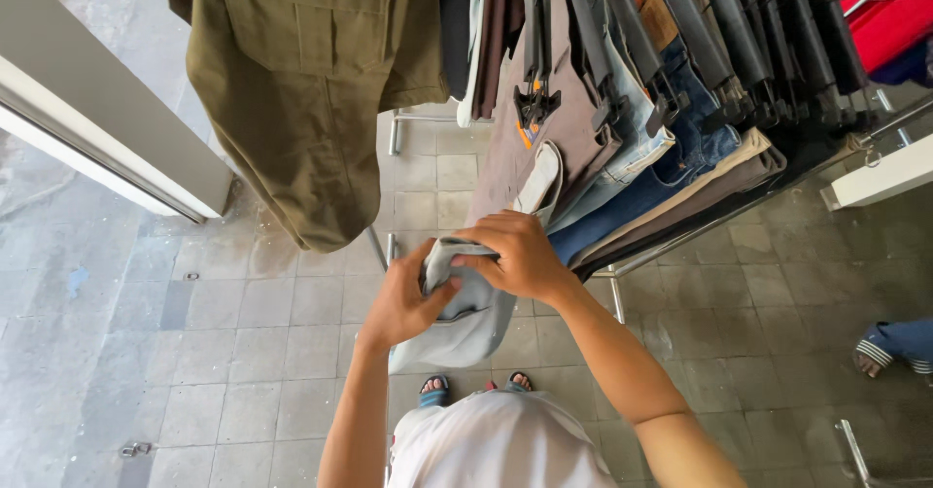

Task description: The person removes light blue jeans from a hanger, folds them, and hangs them back on a clothing rack. They then remove olive green trousers, fold them, and hang them back. The person continues to browse and adjust various trousers and jeans on the rack.

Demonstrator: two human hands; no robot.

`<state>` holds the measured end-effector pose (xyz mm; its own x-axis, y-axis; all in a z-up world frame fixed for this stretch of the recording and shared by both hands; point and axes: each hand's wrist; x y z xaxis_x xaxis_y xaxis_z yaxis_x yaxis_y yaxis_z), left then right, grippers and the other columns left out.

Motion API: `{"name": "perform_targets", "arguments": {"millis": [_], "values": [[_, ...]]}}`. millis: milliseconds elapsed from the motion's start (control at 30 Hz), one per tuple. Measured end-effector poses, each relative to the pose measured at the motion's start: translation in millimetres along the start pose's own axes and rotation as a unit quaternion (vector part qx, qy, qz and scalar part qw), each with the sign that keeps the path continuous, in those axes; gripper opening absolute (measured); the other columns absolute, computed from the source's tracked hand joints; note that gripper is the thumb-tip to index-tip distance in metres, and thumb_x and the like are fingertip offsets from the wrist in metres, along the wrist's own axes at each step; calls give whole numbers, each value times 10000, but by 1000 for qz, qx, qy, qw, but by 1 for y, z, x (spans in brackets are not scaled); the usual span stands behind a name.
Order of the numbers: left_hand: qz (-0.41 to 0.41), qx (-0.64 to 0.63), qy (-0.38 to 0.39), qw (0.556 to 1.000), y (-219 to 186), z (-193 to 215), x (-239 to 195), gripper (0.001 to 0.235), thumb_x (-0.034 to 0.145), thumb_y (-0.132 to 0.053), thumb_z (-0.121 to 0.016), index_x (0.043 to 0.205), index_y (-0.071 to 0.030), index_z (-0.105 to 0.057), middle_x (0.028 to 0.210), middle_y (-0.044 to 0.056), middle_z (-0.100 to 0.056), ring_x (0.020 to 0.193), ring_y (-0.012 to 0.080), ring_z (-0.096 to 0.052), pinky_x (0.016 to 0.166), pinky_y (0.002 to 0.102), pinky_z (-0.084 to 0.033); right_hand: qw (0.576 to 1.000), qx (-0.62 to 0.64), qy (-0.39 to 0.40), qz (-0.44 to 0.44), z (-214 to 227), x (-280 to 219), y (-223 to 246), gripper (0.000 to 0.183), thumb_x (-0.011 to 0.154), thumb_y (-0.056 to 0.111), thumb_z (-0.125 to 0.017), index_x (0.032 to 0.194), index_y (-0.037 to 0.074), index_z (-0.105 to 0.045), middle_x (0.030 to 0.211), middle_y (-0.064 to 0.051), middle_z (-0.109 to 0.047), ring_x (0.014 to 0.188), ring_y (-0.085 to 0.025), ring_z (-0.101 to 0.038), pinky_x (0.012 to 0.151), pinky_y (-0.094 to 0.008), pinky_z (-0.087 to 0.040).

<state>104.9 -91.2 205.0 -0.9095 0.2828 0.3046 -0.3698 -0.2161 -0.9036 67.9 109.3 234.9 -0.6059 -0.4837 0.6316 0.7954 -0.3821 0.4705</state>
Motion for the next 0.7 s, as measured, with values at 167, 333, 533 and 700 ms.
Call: {"name": "perform_targets", "arguments": {"millis": [167, 333, 533, 700], "values": [[-18, -30, -60, 998, 12, 14, -4, 270, 924, -285, -684, 1105, -86, -704, 685, 111, -640, 631, 220, -584, 635, 347, -497, 994, 52, -80, -58, -11, -3, -1, 236, 860, 284, -826, 934, 70, -761, 684, -81, -690, 627, -305, -680, 597, -375, -520], [-57, -37, -71, 995, 9, 10, 6, 213, 1008, -217, -559, 1115, -66, -665, 701, 134, -605, 679, 192, -548, 641, 371, -465, 991, 64, -86, -81, -10, 2, 1, 229, 833, 277, -851, 940, 95, -763, 742, -85, -711, 687, -321, -697, 621, -376, -529], [-99, -46, -88, 990, 5, -8, 24, 255, 1013, -283, -581, 1106, -63, -670, 738, 130, -594, 646, 231, -542, 661, 372, -469, 990, 56, -86, -97, 10, 10, 9, 208, 816, 226, -871, 964, 118, -773, 796, -66, -739, 742, -306, -720, 654, -368, -552], [-79, -50, -98, 991, 12, -20, 35, 186, 985, -220, -638, 1098, -73, -657, 741, 131, -603, 652, 253, -555, 680, 395, -488, 988, 30, -147, -34, 47, 17, -15, 314, 835, 385, -835, 971, 108, -778, 845, -41, -751, 706, -216, -703, 679, -346, -569]]}}
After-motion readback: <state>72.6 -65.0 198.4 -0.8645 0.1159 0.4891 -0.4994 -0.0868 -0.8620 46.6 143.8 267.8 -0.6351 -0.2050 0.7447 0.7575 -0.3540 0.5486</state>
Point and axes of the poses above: each hand's wrist, its own x-axis towards the middle knuckle, its own z-axis out of the back of the hand, y = z × x
